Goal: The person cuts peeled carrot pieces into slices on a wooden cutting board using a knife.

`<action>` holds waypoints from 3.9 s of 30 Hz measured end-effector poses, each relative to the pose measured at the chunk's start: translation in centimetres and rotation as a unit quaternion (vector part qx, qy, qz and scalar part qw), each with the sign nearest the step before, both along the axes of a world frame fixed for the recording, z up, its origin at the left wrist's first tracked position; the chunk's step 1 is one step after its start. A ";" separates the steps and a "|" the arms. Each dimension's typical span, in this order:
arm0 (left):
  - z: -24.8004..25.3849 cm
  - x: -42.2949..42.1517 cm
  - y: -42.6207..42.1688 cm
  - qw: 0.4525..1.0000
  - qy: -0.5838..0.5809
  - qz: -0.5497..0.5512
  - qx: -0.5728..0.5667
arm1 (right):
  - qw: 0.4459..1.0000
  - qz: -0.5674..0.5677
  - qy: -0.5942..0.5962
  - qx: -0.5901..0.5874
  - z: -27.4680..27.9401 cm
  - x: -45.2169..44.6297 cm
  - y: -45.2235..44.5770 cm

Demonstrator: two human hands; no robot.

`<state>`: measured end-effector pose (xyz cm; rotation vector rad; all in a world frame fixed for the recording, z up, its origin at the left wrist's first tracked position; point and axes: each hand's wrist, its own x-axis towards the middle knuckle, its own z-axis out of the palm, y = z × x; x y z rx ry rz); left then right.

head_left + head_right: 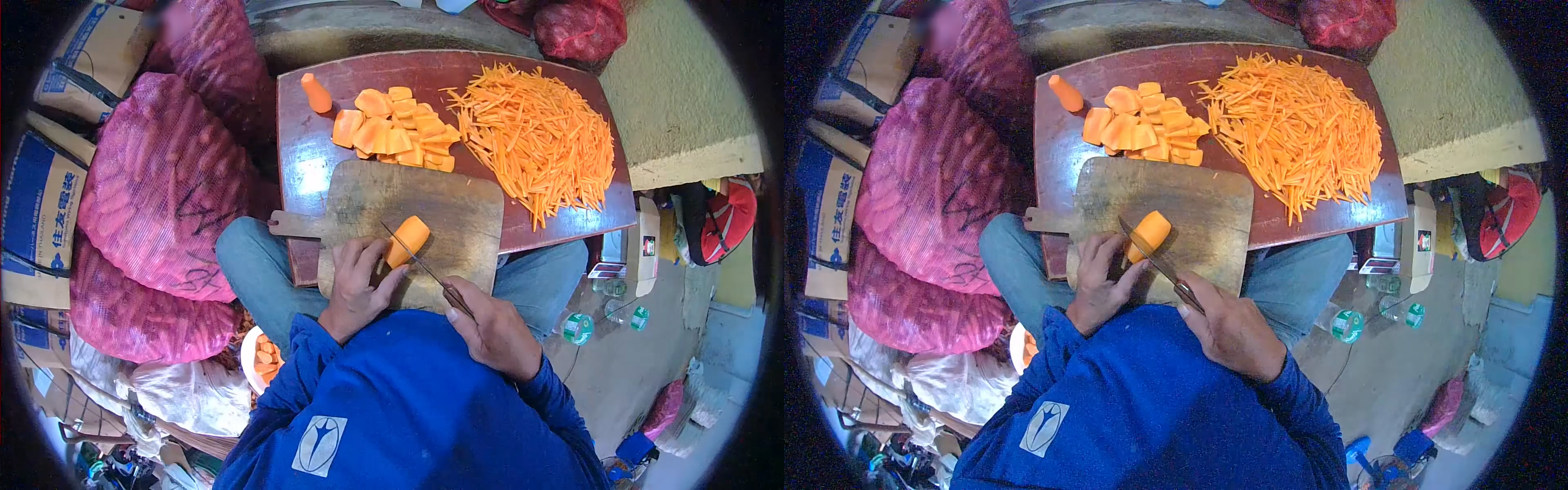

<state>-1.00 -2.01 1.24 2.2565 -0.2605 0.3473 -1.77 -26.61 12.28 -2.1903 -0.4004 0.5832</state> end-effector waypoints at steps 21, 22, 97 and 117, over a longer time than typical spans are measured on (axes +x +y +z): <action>-0.3 0.1 0.0 1.000 -0.022 -0.001 0.001 | 0.999 0.028 -0.029 -0.016 -0.4 -0.2 0.0; -0.1 0.2 0.0 1.000 -0.019 -0.003 0.004 | 0.999 0.027 -0.033 -0.018 -0.4 -0.2 0.0; -0.2 0.1 0.1 1.000 0.009 0.000 0.014 | 0.997 0.018 -0.072 -0.003 -1.5 -0.7 0.2; 0.1 0.3 -0.1 0.999 0.008 -0.013 0.041 | 0.995 0.011 -0.092 0.034 -2.5 -0.7 -0.4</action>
